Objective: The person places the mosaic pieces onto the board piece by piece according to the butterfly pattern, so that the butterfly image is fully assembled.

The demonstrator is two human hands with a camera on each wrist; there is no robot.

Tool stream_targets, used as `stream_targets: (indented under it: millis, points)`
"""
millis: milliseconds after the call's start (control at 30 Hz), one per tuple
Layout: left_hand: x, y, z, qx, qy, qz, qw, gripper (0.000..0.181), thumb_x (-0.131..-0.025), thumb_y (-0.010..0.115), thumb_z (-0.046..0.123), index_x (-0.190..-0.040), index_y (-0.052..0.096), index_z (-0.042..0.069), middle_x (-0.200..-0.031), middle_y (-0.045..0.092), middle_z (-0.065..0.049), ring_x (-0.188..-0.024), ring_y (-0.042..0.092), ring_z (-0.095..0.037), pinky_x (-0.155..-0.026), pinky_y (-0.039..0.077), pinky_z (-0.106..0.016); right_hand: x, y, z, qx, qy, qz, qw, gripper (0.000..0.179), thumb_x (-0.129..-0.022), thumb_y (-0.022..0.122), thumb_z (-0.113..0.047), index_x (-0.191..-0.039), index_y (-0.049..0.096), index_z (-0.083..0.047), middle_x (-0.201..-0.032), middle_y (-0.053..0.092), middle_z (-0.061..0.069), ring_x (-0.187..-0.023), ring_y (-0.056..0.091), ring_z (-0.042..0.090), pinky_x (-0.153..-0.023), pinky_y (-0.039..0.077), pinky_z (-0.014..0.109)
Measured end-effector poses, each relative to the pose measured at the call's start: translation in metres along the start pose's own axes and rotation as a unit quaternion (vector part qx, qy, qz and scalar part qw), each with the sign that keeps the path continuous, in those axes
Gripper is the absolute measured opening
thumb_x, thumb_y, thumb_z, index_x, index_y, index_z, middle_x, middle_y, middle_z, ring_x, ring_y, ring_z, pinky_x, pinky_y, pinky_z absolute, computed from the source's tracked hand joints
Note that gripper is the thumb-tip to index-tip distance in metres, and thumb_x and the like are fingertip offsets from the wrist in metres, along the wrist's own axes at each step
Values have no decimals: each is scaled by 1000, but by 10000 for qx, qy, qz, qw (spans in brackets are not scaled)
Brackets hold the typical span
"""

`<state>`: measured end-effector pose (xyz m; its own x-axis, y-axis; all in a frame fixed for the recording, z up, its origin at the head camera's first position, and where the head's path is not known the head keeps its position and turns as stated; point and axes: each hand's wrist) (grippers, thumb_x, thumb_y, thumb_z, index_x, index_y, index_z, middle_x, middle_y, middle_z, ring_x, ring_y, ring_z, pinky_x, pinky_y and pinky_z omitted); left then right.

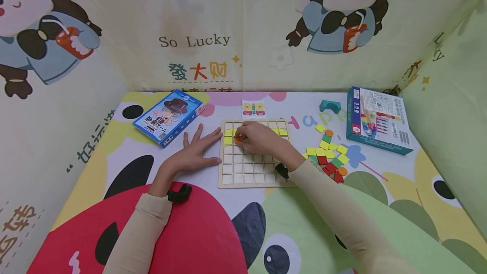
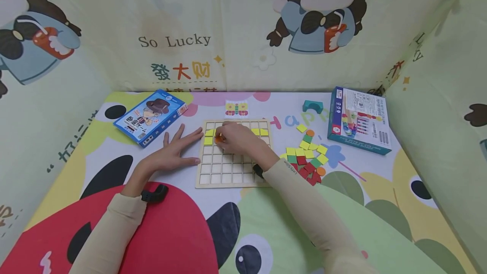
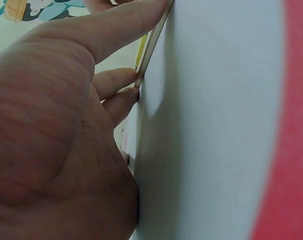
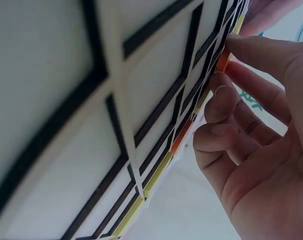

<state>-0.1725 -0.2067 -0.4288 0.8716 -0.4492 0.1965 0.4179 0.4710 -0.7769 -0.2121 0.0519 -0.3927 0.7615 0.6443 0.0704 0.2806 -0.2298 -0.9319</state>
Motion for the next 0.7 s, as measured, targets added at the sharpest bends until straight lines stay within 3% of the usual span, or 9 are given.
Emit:
stream_targets:
  millis: [467, 700]
  points:
    - [1, 0, 0, 38, 1, 19, 10000, 93, -92, 76, 49, -169, 28, 30, -181, 16, 0, -165, -20, -43, -119, -24, -79, 5, -1, 3, -118, 21, 32, 9999, 28, -100, 73, -23, -125, 77, -11, -118, 74, 6, -104, 66, 19, -94, 61, 34]
    - [0, 0, 0, 13, -9, 9, 10000, 93, -92, 75, 50, -169, 28, 30, -181, 16, 0, -166, -20, -42, -119, -24, -79, 24, -16, 19, -307, 469, 110, 9984, 31, -101, 73, -26, -128, 76, -14, -115, 73, 4, -105, 67, 22, -95, 60, 39]
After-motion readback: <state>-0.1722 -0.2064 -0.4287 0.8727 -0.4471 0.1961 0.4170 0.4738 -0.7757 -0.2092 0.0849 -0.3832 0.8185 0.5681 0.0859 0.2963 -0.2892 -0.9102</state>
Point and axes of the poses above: each hand's wrist, its own x-axis away from the middle knuckle, its own y-axis out of the palm, z = x × y
